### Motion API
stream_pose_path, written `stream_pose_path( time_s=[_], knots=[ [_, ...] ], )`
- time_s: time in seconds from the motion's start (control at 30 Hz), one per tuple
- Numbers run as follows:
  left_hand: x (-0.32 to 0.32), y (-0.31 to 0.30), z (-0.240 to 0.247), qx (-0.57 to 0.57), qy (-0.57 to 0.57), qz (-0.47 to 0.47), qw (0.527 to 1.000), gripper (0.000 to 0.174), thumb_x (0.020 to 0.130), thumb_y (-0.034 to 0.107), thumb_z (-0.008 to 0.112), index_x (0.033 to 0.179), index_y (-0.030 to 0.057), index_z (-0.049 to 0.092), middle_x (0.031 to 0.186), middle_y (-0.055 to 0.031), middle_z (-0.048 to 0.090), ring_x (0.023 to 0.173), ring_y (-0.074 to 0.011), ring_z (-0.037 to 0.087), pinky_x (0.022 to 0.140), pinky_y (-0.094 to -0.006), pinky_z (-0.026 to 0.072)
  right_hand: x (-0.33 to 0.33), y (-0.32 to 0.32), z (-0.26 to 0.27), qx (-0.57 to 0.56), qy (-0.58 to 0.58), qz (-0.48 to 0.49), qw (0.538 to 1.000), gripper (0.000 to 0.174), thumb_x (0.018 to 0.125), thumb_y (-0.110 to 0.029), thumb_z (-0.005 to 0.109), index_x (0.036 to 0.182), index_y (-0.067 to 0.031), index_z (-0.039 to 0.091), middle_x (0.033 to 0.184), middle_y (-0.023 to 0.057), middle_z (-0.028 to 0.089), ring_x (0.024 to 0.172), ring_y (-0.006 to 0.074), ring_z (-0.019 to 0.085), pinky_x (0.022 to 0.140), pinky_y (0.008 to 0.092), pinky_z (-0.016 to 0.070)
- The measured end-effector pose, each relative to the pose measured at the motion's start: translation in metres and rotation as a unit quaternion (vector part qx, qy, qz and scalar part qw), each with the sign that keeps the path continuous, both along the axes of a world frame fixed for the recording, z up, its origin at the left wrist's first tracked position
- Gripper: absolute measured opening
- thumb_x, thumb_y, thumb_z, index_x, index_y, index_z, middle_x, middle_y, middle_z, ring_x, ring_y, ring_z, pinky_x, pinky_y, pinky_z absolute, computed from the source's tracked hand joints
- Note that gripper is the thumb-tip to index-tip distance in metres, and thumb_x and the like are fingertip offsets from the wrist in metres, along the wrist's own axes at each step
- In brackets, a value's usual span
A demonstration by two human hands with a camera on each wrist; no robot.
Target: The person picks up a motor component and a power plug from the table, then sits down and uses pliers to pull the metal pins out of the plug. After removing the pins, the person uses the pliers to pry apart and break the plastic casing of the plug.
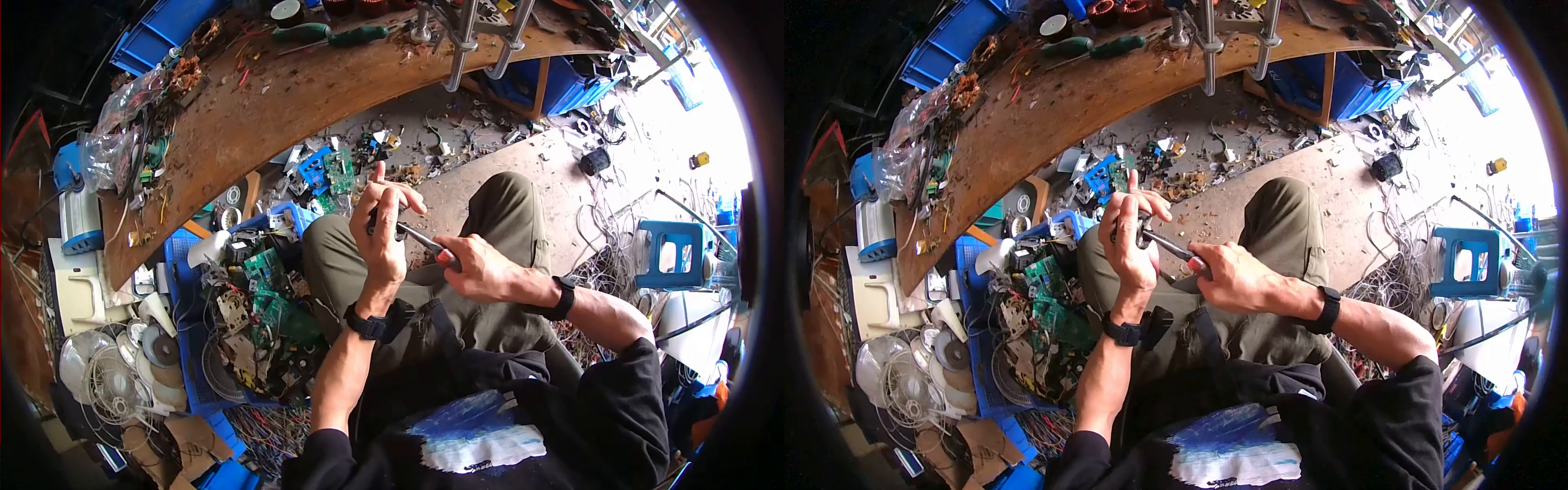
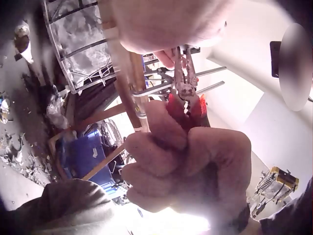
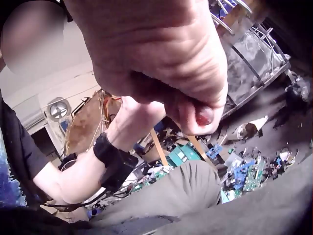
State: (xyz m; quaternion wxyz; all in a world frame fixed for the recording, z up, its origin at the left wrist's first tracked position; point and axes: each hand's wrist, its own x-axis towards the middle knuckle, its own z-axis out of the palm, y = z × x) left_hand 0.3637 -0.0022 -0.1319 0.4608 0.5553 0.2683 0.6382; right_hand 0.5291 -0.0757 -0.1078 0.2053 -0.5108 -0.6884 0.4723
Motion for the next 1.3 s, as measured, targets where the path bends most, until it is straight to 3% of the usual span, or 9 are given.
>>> stream_pose_path(
  time_s=[0.17,0.27,0.4,0.5,0.57,0.73,0.83,1.07,1.3],
  knots=[
    [-0.004,0.003,-0.009,-0.029,-0.015,-0.067,0.997,0.026,0.105,0.021,0.044,0.086,0.0050,0.051,0.076,-0.0121,0.064,0.082,-0.0230,0.063,0.125,-0.0542,0.0097,0.005,-0.002,-0.004,-0.224,0.122,0.021,0.967,0.020,0.083,-0.008,0.054,0.099,0.0028,0.057,0.064,0.0120,0.055,0.058,0.0221,0.056,0.057,0.0393,0.0443],
    [-0.003,0.001,-0.008,-0.040,-0.024,-0.074,0.996,0.023,0.105,0.018,0.045,0.086,0.0062,0.051,0.079,-0.0105,0.066,0.085,-0.0203,0.064,0.125,-0.0535,0.0123,0.005,-0.007,-0.008,-0.395,0.329,0.016,0.857,0.009,0.085,-0.006,0.053,0.094,-0.0069,0.052,0.070,-0.0019,0.045,0.059,0.0074,0.039,0.051,0.0284,0.0313],
    [-0.003,-0.003,-0.010,-0.049,-0.028,-0.075,0.996,0.019,0.105,0.014,0.046,0.088,0.0071,0.051,0.082,-0.0092,0.067,0.089,-0.0188,0.064,0.125,-0.0537,0.0137,0.005,-0.008,-0.010,-0.465,0.389,-0.008,0.795,0.013,0.085,-0.002,0.050,0.095,-0.0092,0.048,0.075,-0.0010,0.043,0.060,0.0076,0.035,0.052,0.0265,0.0272],
    [-0.002,-0.005,-0.022,-0.059,-0.068,-0.076,0.993,0.022,0.108,0.019,0.043,0.091,0.0061,0.051,0.083,-0.0110,0.067,0.091,-0.0213,0.064,0.124,-0.0534,0.0171,0.007,-0.011,-0.024,-0.532,0.480,0.010,0.697,0.019,0.081,0.002,0.049,0.096,-0.0090,0.047,0.077,0.0012,0.043,0.061,0.0101,0.035,0.052,0.0264,0.0266],
    [-0.001,-0.008,-0.025,-0.085,-0.126,-0.086,0.985,0.025,0.109,0.022,0.041,0.092,0.0055,0.051,0.084,-0.0121,0.067,0.093,-0.0232,0.064,0.124,-0.0530,0.0195,0.008,-0.013,-0.029,-0.640,0.599,0.057,0.478,0.022,0.077,0.003,0.049,0.096,-0.0090,0.046,0.077,0.0017,0.041,0.062,0.0121,0.036,0.054,0.0270,0.0286],
    [-0.007,-0.012,-0.019,-0.169,-0.239,-0.101,0.951,0.031,0.110,0.028,0.040,0.095,0.0036,0.052,0.104,-0.0219,0.070,0.111,-0.0302,0.062,0.118,-0.0492,0.0310,0.010,-0.003,-0.012,-0.537,0.465,0.057,0.701,0.021,0.079,0.000,0.050,0.098,-0.0078,0.047,0.081,0.0022,0.043,0.069,0.0124,0.040,0.061,0.0290,0.0350],
    [-0.014,-0.012,-0.016,-0.175,-0.257,-0.120,0.943,0.034,0.111,0.029,0.039,0.098,0.0021,0.056,0.114,-0.0244,0.068,0.121,-0.0362,0.059,0.118,-0.0498,0.0320,0.021,-0.003,0.000,-0.265,0.177,0.050,0.947,0.026,0.083,-0.006,0.053,0.109,-0.0005,0.049,0.088,0.0078,0.053,0.082,0.0216,0.056,0.076,0.0318,0.0458],
    [-0.008,-0.018,-0.005,-0.197,-0.165,-0.054,0.965,0.027,0.108,0.023,0.044,0.093,0.0035,0.054,0.115,-0.0222,0.069,0.109,-0.0259,0.064,0.105,-0.0387,0.0411,0.018,-0.011,-0.008,0.115,-0.008,0.027,0.993,0.046,0.078,-0.002,0.057,0.123,0.0052,0.047,0.107,0.0237,0.059,0.108,0.0418,0.059,0.092,0.0471,0.0478],
    [-0.008,-0.022,-0.010,-0.190,-0.055,-0.019,0.980,0.025,0.109,0.020,0.044,0.092,0.0035,0.054,0.113,-0.0188,0.071,0.107,-0.0214,0.063,0.101,-0.0359,0.0413,0.016,-0.004,-0.005,0.076,-0.005,0.034,0.997,0.039,0.077,0.000,0.056,0.115,0.0050,0.047,0.100,0.0251,0.056,0.102,0.0466,0.057,0.086,0.0510,0.0465]
  ],
)
